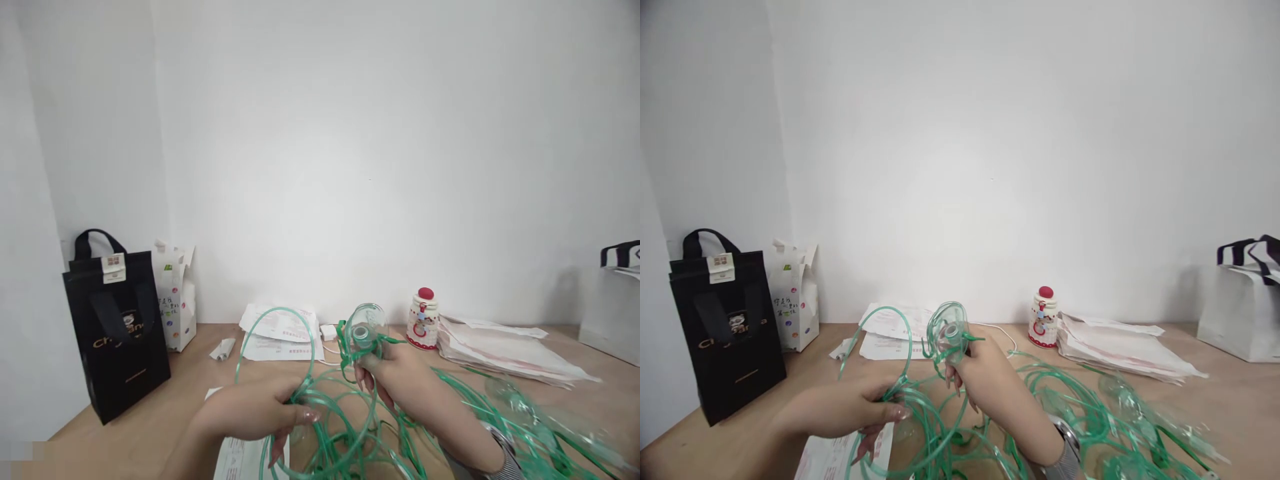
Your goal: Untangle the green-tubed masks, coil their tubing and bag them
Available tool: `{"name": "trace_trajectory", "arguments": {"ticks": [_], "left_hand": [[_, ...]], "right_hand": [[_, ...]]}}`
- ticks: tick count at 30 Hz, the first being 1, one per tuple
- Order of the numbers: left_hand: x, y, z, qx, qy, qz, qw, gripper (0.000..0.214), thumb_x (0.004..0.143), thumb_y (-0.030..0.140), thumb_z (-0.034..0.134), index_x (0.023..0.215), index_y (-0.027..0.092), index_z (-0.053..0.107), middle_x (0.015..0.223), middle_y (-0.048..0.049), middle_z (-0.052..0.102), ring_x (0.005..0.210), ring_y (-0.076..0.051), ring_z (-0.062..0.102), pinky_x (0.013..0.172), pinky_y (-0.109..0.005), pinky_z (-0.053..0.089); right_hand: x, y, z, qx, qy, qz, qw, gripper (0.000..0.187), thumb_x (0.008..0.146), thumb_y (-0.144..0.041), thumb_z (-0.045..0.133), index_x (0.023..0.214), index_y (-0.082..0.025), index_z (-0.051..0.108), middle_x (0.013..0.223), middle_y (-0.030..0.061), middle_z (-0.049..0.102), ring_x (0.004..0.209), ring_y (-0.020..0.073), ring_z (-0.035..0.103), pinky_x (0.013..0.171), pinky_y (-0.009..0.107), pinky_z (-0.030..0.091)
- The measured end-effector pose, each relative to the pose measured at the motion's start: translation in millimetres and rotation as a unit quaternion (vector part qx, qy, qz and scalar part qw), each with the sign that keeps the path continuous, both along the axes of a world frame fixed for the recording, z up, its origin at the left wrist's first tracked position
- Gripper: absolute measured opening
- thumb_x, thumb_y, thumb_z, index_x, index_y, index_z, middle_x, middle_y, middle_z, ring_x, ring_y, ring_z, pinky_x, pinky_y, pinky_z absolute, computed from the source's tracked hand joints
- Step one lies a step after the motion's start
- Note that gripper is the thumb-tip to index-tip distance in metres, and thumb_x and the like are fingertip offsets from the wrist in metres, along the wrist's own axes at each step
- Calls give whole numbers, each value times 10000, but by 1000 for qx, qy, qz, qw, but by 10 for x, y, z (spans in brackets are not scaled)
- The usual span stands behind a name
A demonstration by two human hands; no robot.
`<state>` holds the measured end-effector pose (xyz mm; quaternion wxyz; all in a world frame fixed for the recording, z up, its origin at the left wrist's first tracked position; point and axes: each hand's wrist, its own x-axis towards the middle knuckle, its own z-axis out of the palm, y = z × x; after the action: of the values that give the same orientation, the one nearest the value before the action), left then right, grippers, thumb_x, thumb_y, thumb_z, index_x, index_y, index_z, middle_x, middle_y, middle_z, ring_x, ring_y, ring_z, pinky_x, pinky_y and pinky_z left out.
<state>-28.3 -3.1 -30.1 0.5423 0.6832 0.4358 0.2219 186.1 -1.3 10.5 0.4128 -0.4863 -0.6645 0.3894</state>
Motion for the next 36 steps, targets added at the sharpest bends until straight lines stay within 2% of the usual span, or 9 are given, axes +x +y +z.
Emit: {"name": "trace_trajectory", "arguments": {"ticks": [8,13,15,18,20,24,27,31,36], "left_hand": [[34,-395,301,-28,3,-66,997,239,825,385,500,643,230,486,470,76,387,352,-96,374,404,-235,300],[174,-276,262,30,-168,19,985,258,810,378,541,631,204,476,428,81,438,328,-92,427,439,-250,399],[235,-240,280,138,-301,160,930,247,831,353,515,643,201,466,424,92,421,357,-81,424,470,-235,417],[263,-236,343,212,-496,342,770,194,868,274,450,688,205,429,462,109,333,403,-54,340,531,-188,414],[241,-225,376,203,-529,385,729,197,874,248,423,684,201,395,491,108,292,423,-49,295,550,-167,399],[166,-128,348,134,-385,312,858,207,842,268,459,651,194,428,469,109,290,386,-54,253,482,-186,364],[140,-91,219,102,-251,247,930,252,770,286,591,562,188,488,399,90,366,335,-75,300,414,-216,303],[176,-184,9,109,-128,198,966,266,639,86,695,467,207,531,366,75,412,328,-105,356,425,-242,249],[181,-380,79,66,-105,168,978,274,589,36,702,467,242,568,327,77,430,318,-146,425,437,-252,295]], "right_hand": [[-40,-295,19,63,70,62,994,250,725,-335,541,526,-186,562,482,-12,537,365,99,451,372,219,348],[-27,-359,83,198,103,-91,970,221,719,-318,590,546,-181,588,503,-6,543,470,120,471,428,224,350],[-17,-322,95,188,140,-147,961,276,739,-348,580,525,-173,578,446,-20,506,381,87,385,364,220,280],[-6,-175,69,159,303,-126,931,148,711,-319,616,674,-175,612,552,-13,571,436,104,464,348,207,302],[-10,-50,29,105,427,-71,896,125,651,-241,658,755,-184,619,635,-12,601,547,121,540,406,202,386],[-37,99,-55,-72,511,32,856,54,626,-117,632,665,-151,618,571,-14,595,545,97,554,513,199,464],[-71,59,-69,-56,504,30,862,76,678,-112,621,746,-141,640,639,4,650,439,59,486,410,164,412],[-186,-110,-44,16,490,45,870,175,745,-179,623,919,-161,635,967,77,703,563,102,602,461,200,471],[-343,-238,-105,106,348,121,924,230,831,-319,536,1016,-203,606,1000,68,706,1016,215,601,913,387,427]]}}
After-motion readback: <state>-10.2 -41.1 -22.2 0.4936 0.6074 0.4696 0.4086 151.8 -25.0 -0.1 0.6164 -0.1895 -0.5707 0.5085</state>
